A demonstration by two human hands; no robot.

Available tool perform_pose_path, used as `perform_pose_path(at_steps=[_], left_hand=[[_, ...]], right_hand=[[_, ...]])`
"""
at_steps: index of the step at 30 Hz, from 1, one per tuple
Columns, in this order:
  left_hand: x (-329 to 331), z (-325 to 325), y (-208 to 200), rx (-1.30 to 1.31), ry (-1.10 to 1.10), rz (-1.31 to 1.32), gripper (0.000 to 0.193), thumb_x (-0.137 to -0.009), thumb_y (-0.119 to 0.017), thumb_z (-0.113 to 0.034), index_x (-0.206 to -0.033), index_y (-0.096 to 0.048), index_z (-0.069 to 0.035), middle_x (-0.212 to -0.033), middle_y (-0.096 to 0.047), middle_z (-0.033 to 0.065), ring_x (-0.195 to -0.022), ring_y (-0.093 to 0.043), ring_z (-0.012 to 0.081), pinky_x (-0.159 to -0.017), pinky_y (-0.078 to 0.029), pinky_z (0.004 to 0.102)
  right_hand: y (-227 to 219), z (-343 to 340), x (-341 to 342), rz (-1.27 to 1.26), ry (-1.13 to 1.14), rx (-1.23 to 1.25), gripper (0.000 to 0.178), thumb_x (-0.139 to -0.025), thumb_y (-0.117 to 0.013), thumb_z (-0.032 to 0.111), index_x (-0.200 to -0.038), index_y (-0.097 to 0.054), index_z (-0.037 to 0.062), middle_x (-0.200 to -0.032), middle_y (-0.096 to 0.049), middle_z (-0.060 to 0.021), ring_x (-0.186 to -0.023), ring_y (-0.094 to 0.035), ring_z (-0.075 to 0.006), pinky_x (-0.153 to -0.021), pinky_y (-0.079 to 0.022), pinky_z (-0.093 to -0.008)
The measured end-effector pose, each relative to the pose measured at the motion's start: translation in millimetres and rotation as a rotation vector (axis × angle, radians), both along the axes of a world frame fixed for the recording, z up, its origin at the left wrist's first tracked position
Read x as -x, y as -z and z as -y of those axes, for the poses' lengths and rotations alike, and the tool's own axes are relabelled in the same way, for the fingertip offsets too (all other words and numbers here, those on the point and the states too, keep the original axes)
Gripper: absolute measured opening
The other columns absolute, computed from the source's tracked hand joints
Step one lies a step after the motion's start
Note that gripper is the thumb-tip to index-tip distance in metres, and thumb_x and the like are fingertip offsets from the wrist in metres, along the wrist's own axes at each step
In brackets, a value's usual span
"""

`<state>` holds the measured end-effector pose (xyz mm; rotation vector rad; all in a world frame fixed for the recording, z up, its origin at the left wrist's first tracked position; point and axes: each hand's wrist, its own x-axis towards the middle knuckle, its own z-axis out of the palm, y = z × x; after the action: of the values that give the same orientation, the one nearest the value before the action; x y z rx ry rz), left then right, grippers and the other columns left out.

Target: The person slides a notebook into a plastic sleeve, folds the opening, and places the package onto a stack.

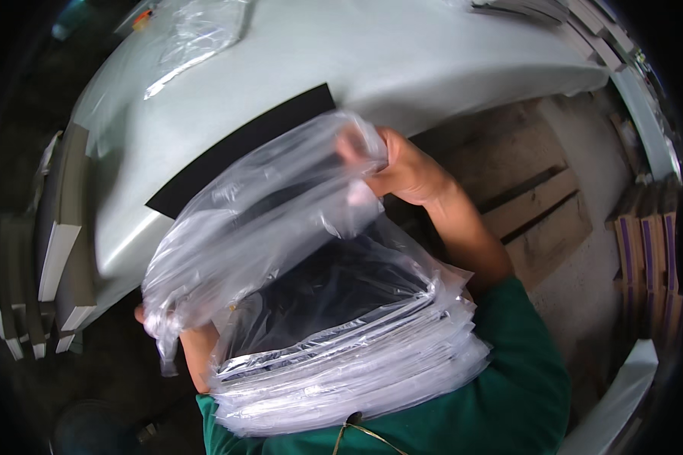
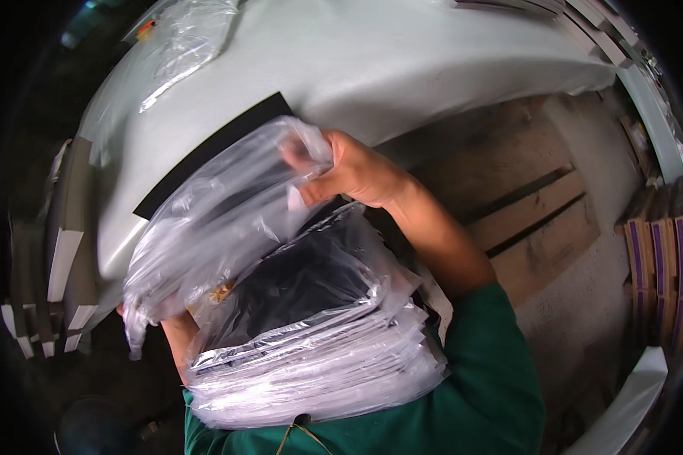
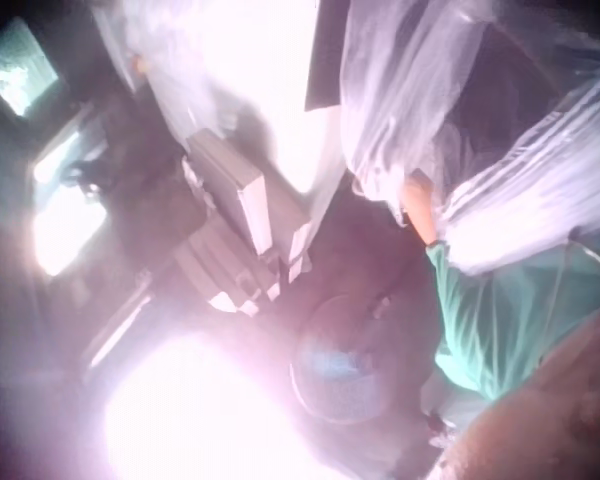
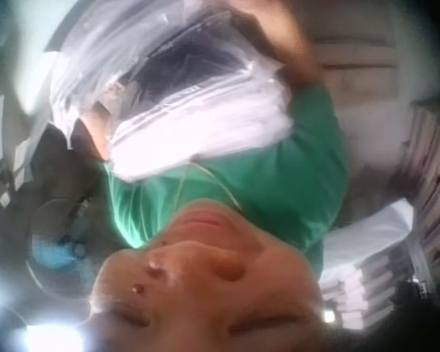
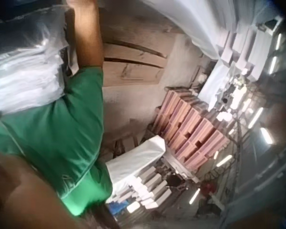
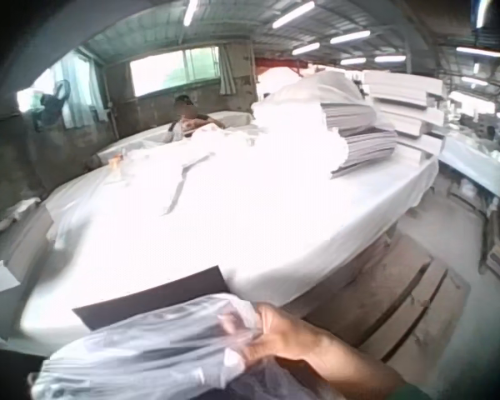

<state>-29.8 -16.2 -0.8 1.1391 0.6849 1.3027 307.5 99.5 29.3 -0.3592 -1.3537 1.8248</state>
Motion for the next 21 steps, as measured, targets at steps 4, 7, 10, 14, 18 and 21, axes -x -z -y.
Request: perform_pose_path(at_steps=[4, 7, 10, 14, 18, 21], left_hand=[[16.0, -9.9, -33.8, -0.124, -0.149, -0.02, 0.042, -0.063, -0.062, -0.011, -0.102, -0.052, 0.002, -0.086, -0.056, 0.0069, -0.076, -0.054, 0.0159, -0.069, -0.043, 0.026], [2.9, -48.7, -65.5, -0.317, -0.622, -0.683, 0.024, -0.07, -0.052, 0.009, -0.092, -0.054, -0.001, -0.08, -0.051, 0.0028, -0.069, -0.046, 0.0099, -0.064, -0.04, 0.0229], [2.9, -52.9, -61.6, -0.371, -0.78, -1.221, 0.058, -0.062, -0.043, 0.019, -0.114, -0.052, -0.005, -0.077, -0.04, 0.0046, -0.068, -0.041, 0.0153, -0.064, -0.036, 0.0207], [0.2, 5.9, -49.6, -0.508, -0.834, -1.035, 0.034, -0.067, -0.058, 0.002, -0.1, -0.062, -0.002, -0.07, -0.045, 0.0051, -0.063, -0.043, 0.0144, -0.06, -0.035, 0.023], [10.7, 25.3, -47.3, -0.326, -0.481, -0.595, 0.03, -0.078, -0.058, -0.028, -0.086, -0.065, 0.0, -0.074, -0.053, 0.0055, -0.069, -0.047, 0.013, -0.064, -0.037, 0.024], [10.2, 5.2, -57.8, -0.293, -0.575, -0.663, 0.024, -0.084, -0.052, -0.017, -0.096, -0.062, 0.001, -0.085, -0.057, 0.0094, -0.079, -0.052, 0.0147, -0.071, -0.04, 0.024]], right_hand=[[2.0, -14.9, 22.8, 0.216, 1.129, -0.492, 0.016, -0.068, -0.067, 0.001, -0.067, -0.052, 0.0061, -0.064, -0.043, 0.005, -0.055, -0.04, -0.0045, -0.048, -0.031, -0.0194], [-33.5, -24.1, 28.6, 0.526, 1.356, -0.834, 0.026, -0.069, -0.06, -0.004, -0.089, -0.064, 0.0127, -0.097, -0.05, -0.007, -0.07, -0.05, -0.0181, -0.062, -0.041, -0.0278], [-31.2, -18.9, 33.4, 1.103, 1.16, -1.185, 0.037, -0.068, -0.06, 0.0, -0.099, -0.064, 0.0197, -0.111, -0.048, -0.0058, -0.095, -0.046, -0.0225, -0.081, -0.037, -0.0344], [-21.2, 26.5, 12.4, 0.971, 1.212, -1.345, 0.042, -0.062, -0.063, 0.003, -0.101, -0.065, 0.0195, -0.113, -0.051, -0.0048, -0.102, -0.043, -0.0249, -0.087, -0.034, -0.0337], [-8.3, 46.8, 3.1, 0.84, 1.216, -1.468, 0.038, -0.063, -0.065, 0.005, -0.099, -0.065, 0.0158, -0.105, -0.055, 0.0007, -0.098, -0.046, -0.0208, -0.081, -0.034, -0.0317], [-21.0, 34.1, 5.9, 1.008, 1.132, -1.49, 0.036, -0.065, -0.065, 0.006, -0.1, -0.065, 0.0168, -0.103, -0.056, 0.0029, -0.098, -0.047, -0.0185, -0.08, -0.033, -0.0311]])
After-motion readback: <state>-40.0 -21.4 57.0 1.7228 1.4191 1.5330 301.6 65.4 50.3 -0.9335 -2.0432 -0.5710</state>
